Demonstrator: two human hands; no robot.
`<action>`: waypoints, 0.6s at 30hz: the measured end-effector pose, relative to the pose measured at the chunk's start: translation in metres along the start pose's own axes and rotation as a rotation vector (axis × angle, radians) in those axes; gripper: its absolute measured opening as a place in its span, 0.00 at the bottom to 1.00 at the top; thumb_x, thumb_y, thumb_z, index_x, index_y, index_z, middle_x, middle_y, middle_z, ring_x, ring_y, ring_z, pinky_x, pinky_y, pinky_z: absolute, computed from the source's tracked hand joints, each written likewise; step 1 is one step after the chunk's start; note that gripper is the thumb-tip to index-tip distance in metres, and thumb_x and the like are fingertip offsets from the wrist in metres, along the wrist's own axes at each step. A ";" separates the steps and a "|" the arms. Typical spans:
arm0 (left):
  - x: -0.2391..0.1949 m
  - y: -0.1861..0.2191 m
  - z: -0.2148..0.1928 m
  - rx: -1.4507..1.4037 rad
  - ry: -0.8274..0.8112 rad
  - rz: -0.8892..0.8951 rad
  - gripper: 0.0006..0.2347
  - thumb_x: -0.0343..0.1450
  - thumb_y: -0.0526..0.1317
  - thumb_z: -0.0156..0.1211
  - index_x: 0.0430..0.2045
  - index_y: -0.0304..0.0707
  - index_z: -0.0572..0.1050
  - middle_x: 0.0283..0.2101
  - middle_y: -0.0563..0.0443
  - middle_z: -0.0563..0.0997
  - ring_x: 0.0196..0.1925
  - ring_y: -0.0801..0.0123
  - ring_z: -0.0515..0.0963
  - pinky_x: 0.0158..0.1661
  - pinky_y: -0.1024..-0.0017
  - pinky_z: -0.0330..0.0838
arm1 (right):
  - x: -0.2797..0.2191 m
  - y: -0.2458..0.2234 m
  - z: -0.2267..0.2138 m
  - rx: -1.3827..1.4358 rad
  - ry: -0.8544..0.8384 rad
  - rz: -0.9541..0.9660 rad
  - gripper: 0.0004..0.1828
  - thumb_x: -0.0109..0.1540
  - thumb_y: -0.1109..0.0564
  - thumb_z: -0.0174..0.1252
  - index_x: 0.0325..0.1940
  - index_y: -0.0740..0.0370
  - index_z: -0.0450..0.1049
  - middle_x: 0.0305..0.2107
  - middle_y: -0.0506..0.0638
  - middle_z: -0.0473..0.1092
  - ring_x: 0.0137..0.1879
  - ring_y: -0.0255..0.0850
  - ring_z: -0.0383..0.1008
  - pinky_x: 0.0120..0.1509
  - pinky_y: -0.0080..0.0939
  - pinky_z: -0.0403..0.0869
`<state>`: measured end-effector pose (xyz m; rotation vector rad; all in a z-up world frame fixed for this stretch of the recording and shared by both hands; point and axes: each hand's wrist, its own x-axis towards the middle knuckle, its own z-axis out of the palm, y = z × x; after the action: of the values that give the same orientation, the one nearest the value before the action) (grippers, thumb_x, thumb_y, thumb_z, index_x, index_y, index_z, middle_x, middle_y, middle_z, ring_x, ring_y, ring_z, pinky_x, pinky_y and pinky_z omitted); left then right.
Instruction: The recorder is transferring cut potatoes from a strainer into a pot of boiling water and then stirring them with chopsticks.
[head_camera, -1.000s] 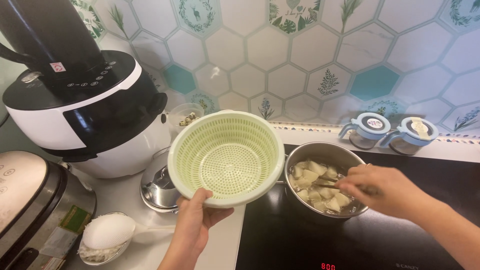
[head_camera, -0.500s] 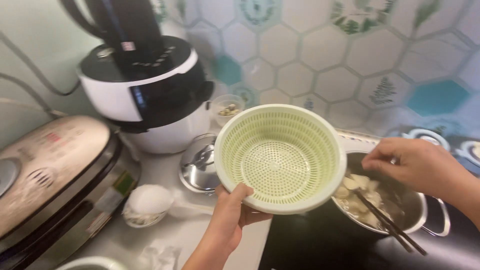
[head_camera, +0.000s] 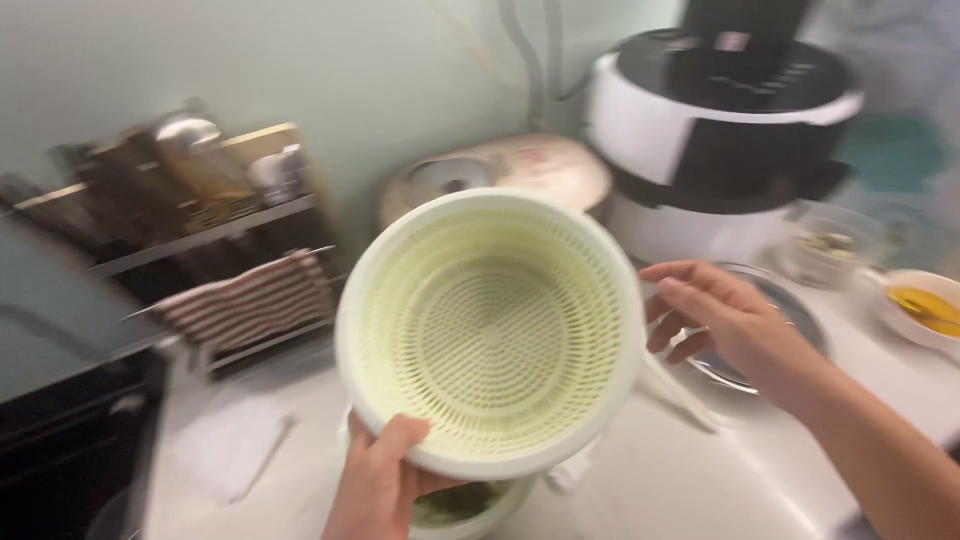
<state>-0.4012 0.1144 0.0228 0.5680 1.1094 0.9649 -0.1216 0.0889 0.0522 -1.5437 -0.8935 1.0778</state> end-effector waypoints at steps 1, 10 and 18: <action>-0.001 0.004 -0.027 -0.020 0.038 0.018 0.29 0.58 0.27 0.40 0.56 0.40 0.52 0.47 0.27 0.69 0.40 0.38 0.77 0.34 0.52 0.74 | 0.011 0.005 0.023 -0.007 -0.046 -0.004 0.20 0.61 0.57 0.41 0.54 0.68 0.66 0.34 0.64 0.69 0.35 0.50 0.70 0.37 0.47 0.69; 0.005 -0.027 -0.197 -0.260 0.505 0.197 0.24 0.61 0.26 0.34 0.52 0.33 0.41 0.46 0.17 0.67 0.37 0.33 0.76 0.33 0.58 0.74 | 0.049 0.030 0.195 -0.161 -0.477 0.043 0.17 0.58 0.59 0.50 0.50 0.63 0.71 0.31 0.54 0.73 0.30 0.39 0.70 0.33 0.34 0.66; 0.149 -0.207 -0.359 -0.573 0.404 0.130 0.21 0.64 0.40 0.38 0.52 0.41 0.62 0.46 0.41 0.73 0.43 0.51 0.73 0.35 0.62 0.69 | 0.064 0.063 0.225 -0.246 -0.585 0.132 0.15 0.57 0.60 0.53 0.47 0.60 0.73 0.26 0.49 0.70 0.31 0.34 0.67 0.31 0.30 0.66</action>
<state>-0.6406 0.1151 -0.3466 -0.0285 1.0852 1.4851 -0.3115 0.2049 -0.0430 -1.5207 -1.3728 1.6070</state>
